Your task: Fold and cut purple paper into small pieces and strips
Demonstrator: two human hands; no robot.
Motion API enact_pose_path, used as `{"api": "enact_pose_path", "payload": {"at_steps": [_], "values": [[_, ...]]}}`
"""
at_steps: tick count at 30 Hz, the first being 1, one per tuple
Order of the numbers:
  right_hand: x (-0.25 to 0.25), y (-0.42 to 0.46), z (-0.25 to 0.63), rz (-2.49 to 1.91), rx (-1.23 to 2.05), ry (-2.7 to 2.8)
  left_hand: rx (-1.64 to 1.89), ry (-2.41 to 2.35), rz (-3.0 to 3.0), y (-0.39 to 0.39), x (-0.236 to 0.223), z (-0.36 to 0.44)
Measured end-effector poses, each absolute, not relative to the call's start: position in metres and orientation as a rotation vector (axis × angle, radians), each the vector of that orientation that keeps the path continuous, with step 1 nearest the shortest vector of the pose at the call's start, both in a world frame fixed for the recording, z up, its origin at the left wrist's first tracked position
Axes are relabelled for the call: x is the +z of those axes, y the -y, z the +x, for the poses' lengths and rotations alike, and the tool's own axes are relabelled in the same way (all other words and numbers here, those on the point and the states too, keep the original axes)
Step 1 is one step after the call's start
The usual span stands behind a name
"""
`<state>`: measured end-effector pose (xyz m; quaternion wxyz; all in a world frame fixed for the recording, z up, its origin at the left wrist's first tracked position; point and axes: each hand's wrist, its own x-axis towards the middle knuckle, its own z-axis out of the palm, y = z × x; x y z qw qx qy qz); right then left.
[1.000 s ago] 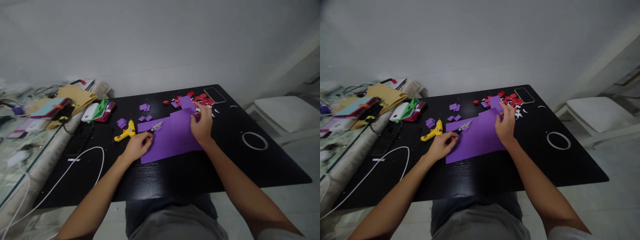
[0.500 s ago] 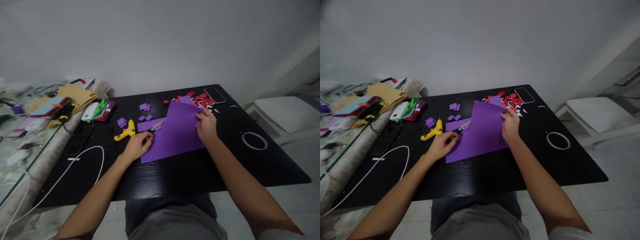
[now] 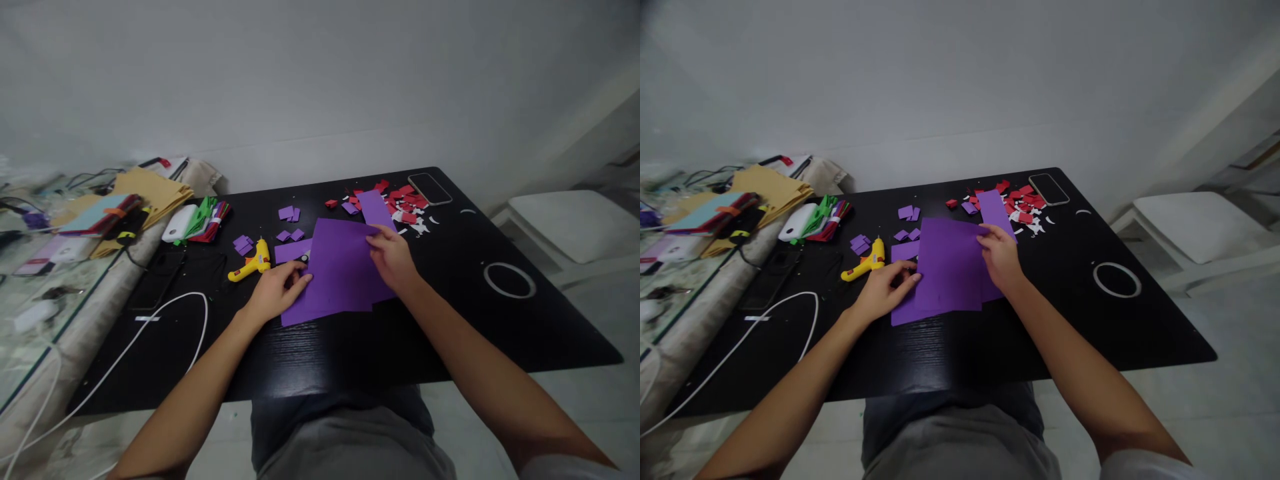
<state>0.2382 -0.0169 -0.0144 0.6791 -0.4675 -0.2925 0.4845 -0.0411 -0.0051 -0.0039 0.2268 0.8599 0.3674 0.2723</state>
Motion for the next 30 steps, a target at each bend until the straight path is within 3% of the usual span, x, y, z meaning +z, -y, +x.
{"api": "enact_pose_path", "payload": {"at_steps": [6,16,22,30], "values": [[-0.011,0.02,0.23,-1.012,1.165,0.602,0.808,-1.02,2.383,0.005,-0.005,-0.039],[-0.015,0.016,0.233,-1.073,1.14,0.491,1.404,-1.33,2.003,-0.004,-0.007,-0.052],[-0.018,0.017,0.232,-1.051,1.168,0.523,1.348,-1.232,1.661,-0.006,-0.001,-0.045],[-0.016,0.019,0.229,-1.035,1.188,0.502,1.342,-1.2,1.646,-0.002,0.0,-0.044]]}}
